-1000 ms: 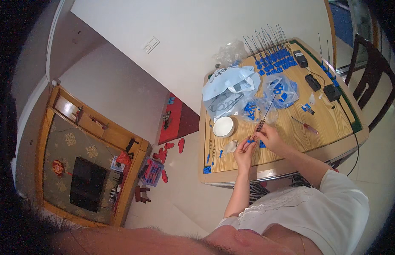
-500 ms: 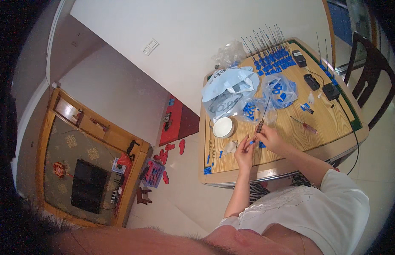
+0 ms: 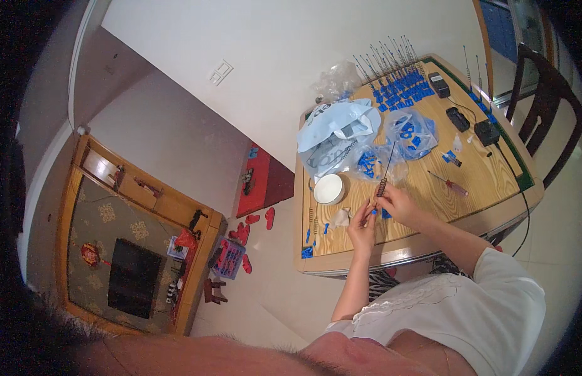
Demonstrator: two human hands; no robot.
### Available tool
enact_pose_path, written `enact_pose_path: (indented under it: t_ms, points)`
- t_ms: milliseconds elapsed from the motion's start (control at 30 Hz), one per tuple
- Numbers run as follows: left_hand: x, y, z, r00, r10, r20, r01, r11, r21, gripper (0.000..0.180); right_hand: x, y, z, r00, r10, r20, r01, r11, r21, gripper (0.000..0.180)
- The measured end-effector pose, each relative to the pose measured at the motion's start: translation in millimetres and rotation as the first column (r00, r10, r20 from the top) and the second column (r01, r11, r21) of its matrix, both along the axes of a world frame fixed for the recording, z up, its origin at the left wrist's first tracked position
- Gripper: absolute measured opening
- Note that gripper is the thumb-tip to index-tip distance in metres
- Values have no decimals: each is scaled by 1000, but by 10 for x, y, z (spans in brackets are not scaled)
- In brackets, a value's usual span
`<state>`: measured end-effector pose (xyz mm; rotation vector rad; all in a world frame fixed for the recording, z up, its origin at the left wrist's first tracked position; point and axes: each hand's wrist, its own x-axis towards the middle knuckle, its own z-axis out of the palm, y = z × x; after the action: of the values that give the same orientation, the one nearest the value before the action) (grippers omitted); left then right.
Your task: The person is assembling electronic components, specifically attaching small wires to a blue plastic housing using a screwdriver.
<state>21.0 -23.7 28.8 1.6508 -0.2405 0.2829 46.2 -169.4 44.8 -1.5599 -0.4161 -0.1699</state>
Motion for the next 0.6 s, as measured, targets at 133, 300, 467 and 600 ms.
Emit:
enact_pose_path:
  t_ms: [133,300,467,600]
  points:
    - [-2,14,-1,998,36,51,-42,993,106,44,-60,-20,108,984,-86,154,126,954,-271,17]
    - [-19,-7,24,987,110,116,-134,965,224,41,-97,2,81,981,-104,161,161,906,-393,12]
    - [-11,19,-66,985,172,-19,-170,984,58,18,-13,115,-308,993,46,-108,-15,963,270,15]
    - [-11,37,-75,975,220,22,-213,963,-168,13,52,2,-427,820,206,-534,154,819,553,15]
